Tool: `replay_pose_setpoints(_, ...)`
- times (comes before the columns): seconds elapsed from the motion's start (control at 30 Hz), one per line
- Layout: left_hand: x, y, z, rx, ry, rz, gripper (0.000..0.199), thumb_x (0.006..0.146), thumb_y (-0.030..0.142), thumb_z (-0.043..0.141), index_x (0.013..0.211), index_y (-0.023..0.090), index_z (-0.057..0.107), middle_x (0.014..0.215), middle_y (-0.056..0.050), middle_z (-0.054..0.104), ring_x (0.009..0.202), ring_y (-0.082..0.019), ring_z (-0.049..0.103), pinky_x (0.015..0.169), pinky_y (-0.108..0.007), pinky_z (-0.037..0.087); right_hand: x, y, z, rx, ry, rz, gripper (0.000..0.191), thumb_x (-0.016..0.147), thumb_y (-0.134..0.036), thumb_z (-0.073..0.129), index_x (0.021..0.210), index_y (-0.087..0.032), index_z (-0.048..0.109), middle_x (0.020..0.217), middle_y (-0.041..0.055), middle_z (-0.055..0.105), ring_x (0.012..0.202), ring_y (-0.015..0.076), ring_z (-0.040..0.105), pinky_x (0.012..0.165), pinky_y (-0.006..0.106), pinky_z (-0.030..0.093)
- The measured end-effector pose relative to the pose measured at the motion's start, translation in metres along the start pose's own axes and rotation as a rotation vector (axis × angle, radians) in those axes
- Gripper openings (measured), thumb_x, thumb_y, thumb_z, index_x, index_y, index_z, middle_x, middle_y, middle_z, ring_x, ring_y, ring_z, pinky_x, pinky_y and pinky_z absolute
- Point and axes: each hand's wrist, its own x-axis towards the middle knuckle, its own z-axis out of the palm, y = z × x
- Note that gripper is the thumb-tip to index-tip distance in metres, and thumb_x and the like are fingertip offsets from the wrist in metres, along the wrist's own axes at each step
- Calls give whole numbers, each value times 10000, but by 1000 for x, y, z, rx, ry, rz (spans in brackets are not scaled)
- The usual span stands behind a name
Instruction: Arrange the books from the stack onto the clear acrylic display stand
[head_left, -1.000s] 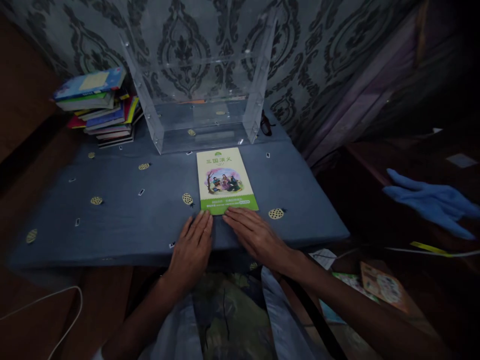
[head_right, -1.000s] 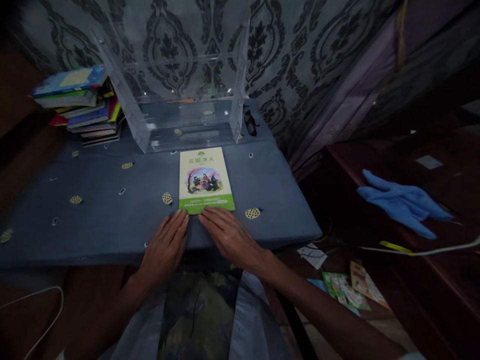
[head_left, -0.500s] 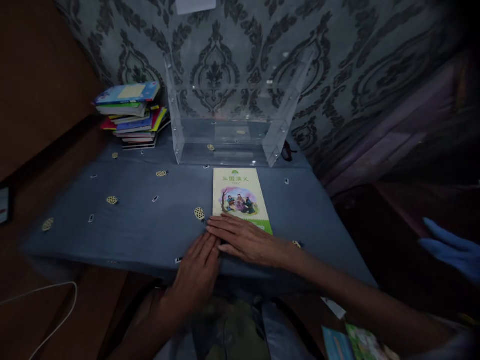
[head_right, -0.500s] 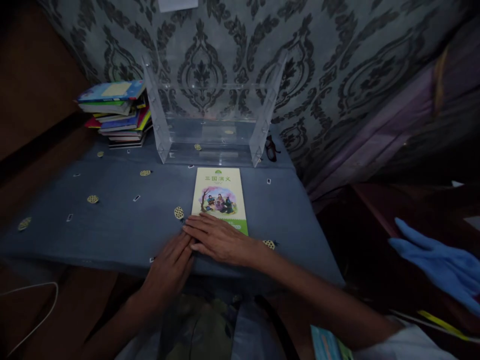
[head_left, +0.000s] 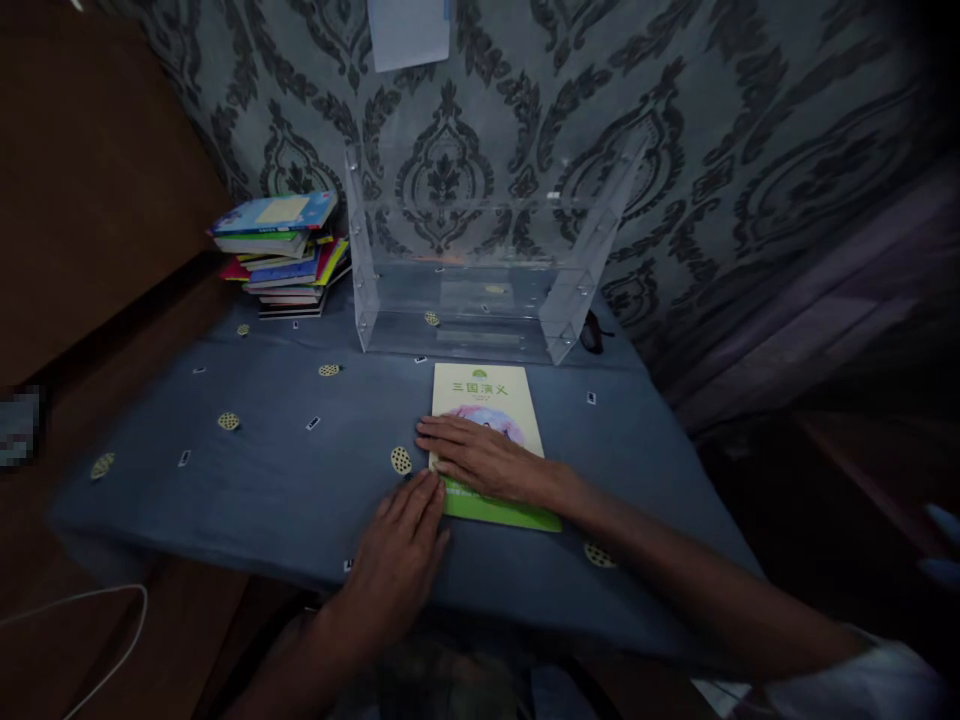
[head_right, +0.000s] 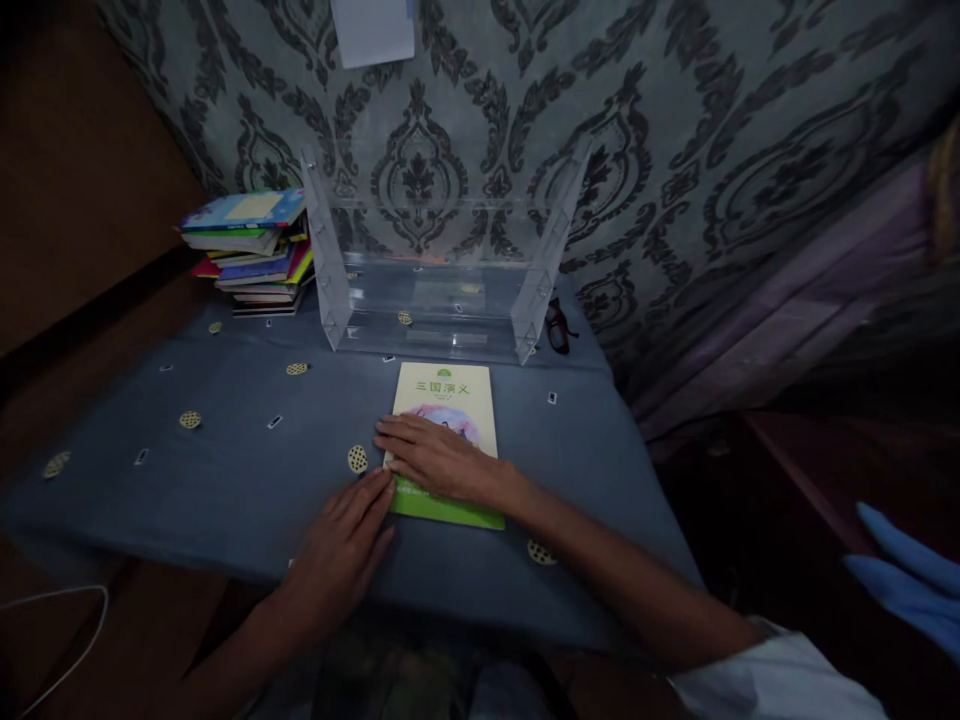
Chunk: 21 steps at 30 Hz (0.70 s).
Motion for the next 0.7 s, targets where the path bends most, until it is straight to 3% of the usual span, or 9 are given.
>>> replay_pose_setpoints(0.3,36,-20,4,-14,-108,-7,405,1035,258,388,1407,128,476,1422,-162,568,1340,-293,526,1063,-469,483,21,44,-7,-14,-6,59,436,1058,-358,371,1421,-190,544,1502,100,524,1434,220,426,1191,475,379)
replay_pose_setpoints(0.5,68,-36,8,-66,-156,-17,416,1014,252,416,1407,130,476,1425,-179,545,1366,-310,483,1081,-493,456,37,72,-7,-55,25,90,438,1048,-341,374,1379,-143,583,1461,144,559,1404,239,468,1178,477,394)
replay_pose_setpoints(0.7,99,-50,14,-45,-171,-40,386,1013,256,411,1366,131,505,1420,-183,539,1323,-311,518,1056,-498,461,41,86,-7,-56,75,120,410,1010,-220,407,1374,-152,582,1461,132,561,1409,232,462,1148,459,433)
